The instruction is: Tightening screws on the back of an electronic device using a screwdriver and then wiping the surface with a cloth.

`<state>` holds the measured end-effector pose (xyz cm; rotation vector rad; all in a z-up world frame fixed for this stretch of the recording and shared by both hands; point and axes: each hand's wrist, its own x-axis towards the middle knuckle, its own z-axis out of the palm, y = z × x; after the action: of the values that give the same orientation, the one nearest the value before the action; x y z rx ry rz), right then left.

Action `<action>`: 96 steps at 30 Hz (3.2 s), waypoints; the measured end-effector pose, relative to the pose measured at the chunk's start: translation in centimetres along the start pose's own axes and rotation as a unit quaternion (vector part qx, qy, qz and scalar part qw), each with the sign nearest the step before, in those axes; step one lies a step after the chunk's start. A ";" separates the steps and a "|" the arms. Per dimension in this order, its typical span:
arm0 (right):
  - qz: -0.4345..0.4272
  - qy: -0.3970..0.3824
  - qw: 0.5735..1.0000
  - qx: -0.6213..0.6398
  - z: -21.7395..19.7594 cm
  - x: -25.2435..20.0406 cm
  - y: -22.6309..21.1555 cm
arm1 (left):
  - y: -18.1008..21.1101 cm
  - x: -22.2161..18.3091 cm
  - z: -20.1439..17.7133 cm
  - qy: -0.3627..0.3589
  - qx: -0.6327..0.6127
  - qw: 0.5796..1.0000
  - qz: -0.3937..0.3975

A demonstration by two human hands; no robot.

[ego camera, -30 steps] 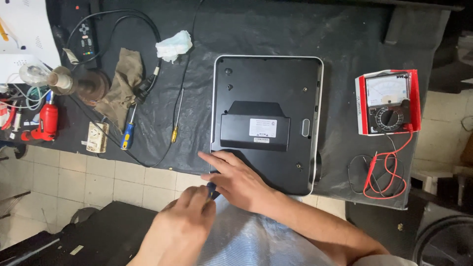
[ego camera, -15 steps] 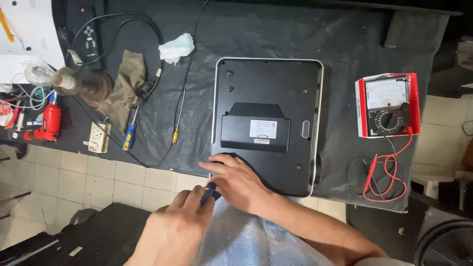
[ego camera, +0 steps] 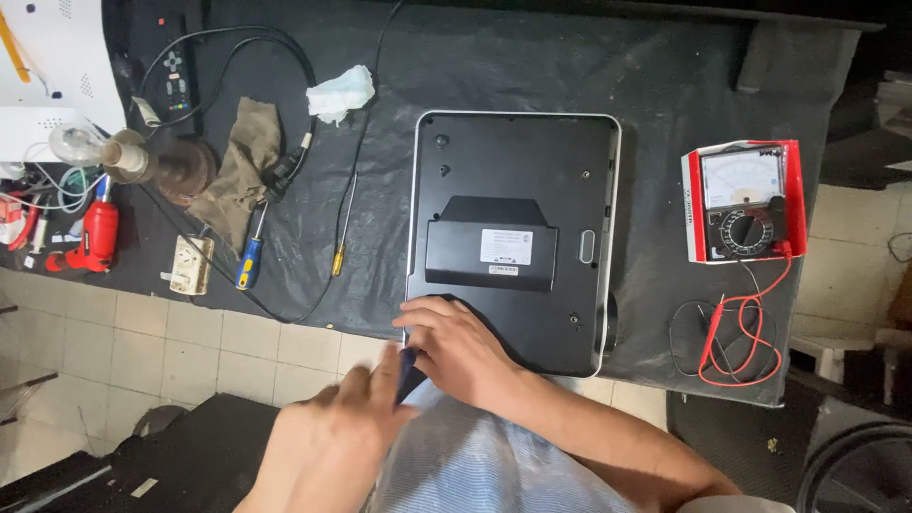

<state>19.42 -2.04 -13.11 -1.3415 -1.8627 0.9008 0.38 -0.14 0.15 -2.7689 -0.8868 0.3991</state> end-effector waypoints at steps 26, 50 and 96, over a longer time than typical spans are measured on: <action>0.004 -0.001 1.000 0.016 0.5 -0.4 0.6 | 0.2 0.3 -0.4 -0.024 -0.031 0.998 -0.054; -0.036 0.058 0.997 0.030 -0.6 -1.5 -1.2 | -2.3 2.7 -1.6 0.087 -0.124 0.976 0.156; 0.062 -0.277 0.784 -0.552 -5.6 2.0 -17.0 | -17.7 0.1 25.0 0.142 -0.519 0.842 0.043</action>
<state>14.95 -3.24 4.28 -2.0000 -3.0275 0.1484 -16.87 16.85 -18.57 -3.6508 -1.1188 -0.7141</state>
